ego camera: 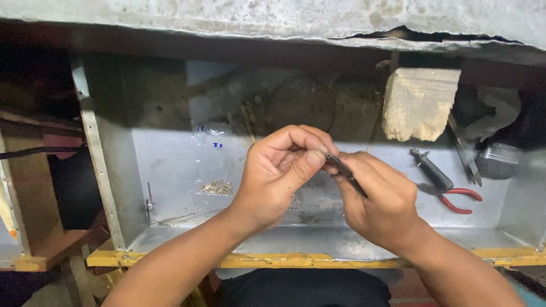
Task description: Shaping and bending thin jewelry wire using pliers at a workbench.
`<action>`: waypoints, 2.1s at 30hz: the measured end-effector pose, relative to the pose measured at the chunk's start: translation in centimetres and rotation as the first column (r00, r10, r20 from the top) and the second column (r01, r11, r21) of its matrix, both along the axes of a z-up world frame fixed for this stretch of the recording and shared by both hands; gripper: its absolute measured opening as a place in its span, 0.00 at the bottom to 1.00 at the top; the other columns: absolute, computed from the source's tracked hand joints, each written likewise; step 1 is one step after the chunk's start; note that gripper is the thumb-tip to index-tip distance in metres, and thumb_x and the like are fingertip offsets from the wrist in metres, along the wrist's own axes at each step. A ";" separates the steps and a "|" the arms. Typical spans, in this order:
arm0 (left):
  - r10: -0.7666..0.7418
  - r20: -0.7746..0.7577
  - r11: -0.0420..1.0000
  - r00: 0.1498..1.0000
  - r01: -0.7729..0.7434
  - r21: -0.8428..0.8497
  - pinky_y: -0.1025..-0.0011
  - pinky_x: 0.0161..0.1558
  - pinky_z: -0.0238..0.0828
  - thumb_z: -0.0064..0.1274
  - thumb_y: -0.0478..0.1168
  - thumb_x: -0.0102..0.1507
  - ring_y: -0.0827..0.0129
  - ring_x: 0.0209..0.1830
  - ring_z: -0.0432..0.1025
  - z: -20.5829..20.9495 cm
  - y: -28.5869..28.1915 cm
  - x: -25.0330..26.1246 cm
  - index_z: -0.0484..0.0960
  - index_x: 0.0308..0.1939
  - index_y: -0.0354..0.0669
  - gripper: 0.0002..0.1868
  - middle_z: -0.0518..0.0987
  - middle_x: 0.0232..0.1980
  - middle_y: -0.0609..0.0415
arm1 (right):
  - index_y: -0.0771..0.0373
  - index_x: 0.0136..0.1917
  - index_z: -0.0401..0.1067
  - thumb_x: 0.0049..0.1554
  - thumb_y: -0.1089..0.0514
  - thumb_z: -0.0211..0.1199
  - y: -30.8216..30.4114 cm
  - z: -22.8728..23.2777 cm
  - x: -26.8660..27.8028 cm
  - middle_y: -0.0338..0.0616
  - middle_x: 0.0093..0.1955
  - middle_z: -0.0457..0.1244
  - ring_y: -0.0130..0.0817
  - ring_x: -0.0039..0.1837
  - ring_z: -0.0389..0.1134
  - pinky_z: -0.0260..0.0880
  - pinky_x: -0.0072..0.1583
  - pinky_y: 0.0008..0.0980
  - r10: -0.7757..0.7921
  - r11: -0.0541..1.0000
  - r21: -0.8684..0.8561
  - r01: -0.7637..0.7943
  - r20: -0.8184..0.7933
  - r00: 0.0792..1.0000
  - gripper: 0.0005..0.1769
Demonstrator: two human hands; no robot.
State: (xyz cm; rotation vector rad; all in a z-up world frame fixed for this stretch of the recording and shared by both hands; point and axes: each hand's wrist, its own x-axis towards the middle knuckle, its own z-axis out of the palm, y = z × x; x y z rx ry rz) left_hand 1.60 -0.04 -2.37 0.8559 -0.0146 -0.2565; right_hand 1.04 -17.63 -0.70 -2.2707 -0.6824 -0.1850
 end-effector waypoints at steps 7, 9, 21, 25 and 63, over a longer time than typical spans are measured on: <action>-0.014 0.075 0.999 0.997 0.010 0.048 0.73 0.44 0.84 0.56 0.29 0.68 0.63 0.37 0.78 0.1 -0.1 -0.5 0.80 0.52 0.32 0.08 0.81 0.51 0.42 | 0.72 0.46 0.72 0.63 0.64 0.56 -1.0 0.2 -0.4 0.48 0.39 0.67 0.39 0.38 0.66 0.68 0.44 0.30 0.040 0.997 0.066 -0.037 -0.053 0.998 0.08; -0.002 0.154 0.996 0.988 -0.012 0.089 0.77 0.42 0.82 0.56 0.30 0.69 0.66 0.34 0.76 0.1 -0.2 -0.5 0.83 0.49 0.37 0.05 0.82 0.49 0.43 | 0.75 0.53 0.72 0.63 0.66 0.58 -1.0 -0.2 -0.4 0.50 0.40 0.66 0.40 0.38 0.67 0.71 0.43 0.32 0.068 0.992 0.111 -0.065 -0.026 0.997 0.09; -0.013 0.192 0.996 0.981 -0.005 0.093 0.75 0.43 0.83 0.55 0.31 0.70 0.64 0.39 0.76 0.3 0.0 -0.3 0.82 0.49 0.37 0.04 0.81 0.49 0.44 | 0.76 0.49 0.72 0.62 0.71 0.57 -0.7 0.4 0.0 0.54 0.40 0.66 0.43 0.39 0.67 0.72 0.44 0.33 0.088 0.990 0.113 -0.087 -0.002 0.996 0.04; 0.010 0.254 0.977 0.967 -0.064 0.204 0.73 0.45 0.83 0.53 0.31 0.71 0.62 0.44 0.78 0.9 0.2 0.0 0.80 0.47 0.37 0.03 0.81 0.48 0.43 | 0.73 0.48 0.74 0.63 0.67 0.57 -0.6 0.8 0.0 0.50 0.42 0.68 0.43 0.41 0.69 0.71 0.46 0.33 0.076 0.995 0.069 -0.075 -0.004 0.997 0.06; -0.038 0.424 0.894 0.905 -0.159 0.419 0.70 0.47 0.83 0.49 0.36 0.72 0.61 0.44 0.81 1.6 0.8 0.6 0.79 0.43 0.37 0.06 0.83 0.43 0.46 | 0.76 0.53 0.73 0.61 0.69 0.61 -0.9 1.0 -0.3 0.53 0.42 0.68 0.41 0.39 0.69 0.71 0.44 0.32 0.087 0.992 0.101 -0.081 -0.054 0.995 0.08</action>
